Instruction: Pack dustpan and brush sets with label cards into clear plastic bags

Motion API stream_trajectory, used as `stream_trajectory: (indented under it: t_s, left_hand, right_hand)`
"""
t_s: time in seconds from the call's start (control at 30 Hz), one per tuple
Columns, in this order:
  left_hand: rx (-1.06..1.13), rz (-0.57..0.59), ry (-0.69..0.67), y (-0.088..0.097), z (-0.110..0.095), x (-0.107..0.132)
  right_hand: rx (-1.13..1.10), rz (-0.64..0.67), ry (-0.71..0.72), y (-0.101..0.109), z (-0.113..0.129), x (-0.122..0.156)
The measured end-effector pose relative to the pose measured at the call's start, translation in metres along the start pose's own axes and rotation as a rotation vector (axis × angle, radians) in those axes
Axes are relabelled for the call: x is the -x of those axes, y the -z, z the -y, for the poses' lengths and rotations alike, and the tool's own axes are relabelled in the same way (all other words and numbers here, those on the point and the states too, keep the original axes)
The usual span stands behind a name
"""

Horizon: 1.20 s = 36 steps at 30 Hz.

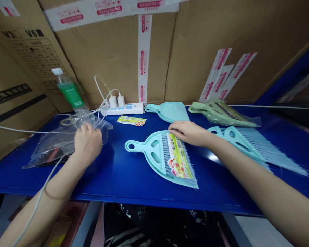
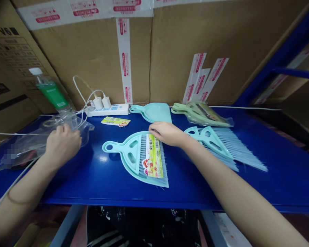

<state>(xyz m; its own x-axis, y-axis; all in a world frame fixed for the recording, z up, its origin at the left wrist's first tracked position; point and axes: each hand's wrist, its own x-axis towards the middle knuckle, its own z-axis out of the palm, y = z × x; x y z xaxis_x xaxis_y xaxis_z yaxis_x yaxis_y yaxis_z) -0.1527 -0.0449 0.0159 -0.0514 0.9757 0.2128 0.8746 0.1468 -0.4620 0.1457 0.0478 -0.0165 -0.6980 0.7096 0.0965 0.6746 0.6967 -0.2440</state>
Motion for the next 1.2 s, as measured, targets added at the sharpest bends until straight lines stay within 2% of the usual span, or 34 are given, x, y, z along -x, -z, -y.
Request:
stream_trajectory:
  t_s: [0.17, 0.37, 0.47, 0.53, 0.63, 0.73, 1.03, 1.2]
  left_hand:
    - [-0.028, -0.029, -0.073, -0.004, 0.004, 0.001]
    - [-0.086, -0.219, -0.121, -0.001, -0.001, 0.0]
    - [-0.044, -0.295, -0.226, 0.003, -0.008, 0.003]
    - [0.02, -0.293, -0.348, 0.004, -0.013, 0.005]
    - [0.115, -0.221, -0.544, 0.0, -0.022, 0.006]
    - [0.189, -0.169, -0.641, -0.004, -0.025, 0.006]
    - [0.386, -0.144, -0.655, -0.006, -0.021, 0.008]
    - [0.318, -0.158, -0.593, -0.006, -0.02, 0.008]
  right_hand:
    - [-0.026, -0.019, 0.013, -0.001, -0.002, 0.0]
    - [-0.095, -0.058, 0.04, -0.002, -0.002, -0.002]
    - [-0.131, -0.074, 0.009, -0.003, -0.001, -0.003]
    - [-0.153, -0.078, -0.03, -0.002, -0.002, -0.003]
    - [-0.173, -0.084, -0.069, -0.001, -0.004, -0.002]
    - [-0.184, -0.071, -0.077, 0.002, -0.006, -0.002]
    - [-0.185, -0.015, -0.119, 0.007, -0.009, 0.0]
    - [-0.187, -0.036, -0.098, 0.007, -0.011, 0.0]
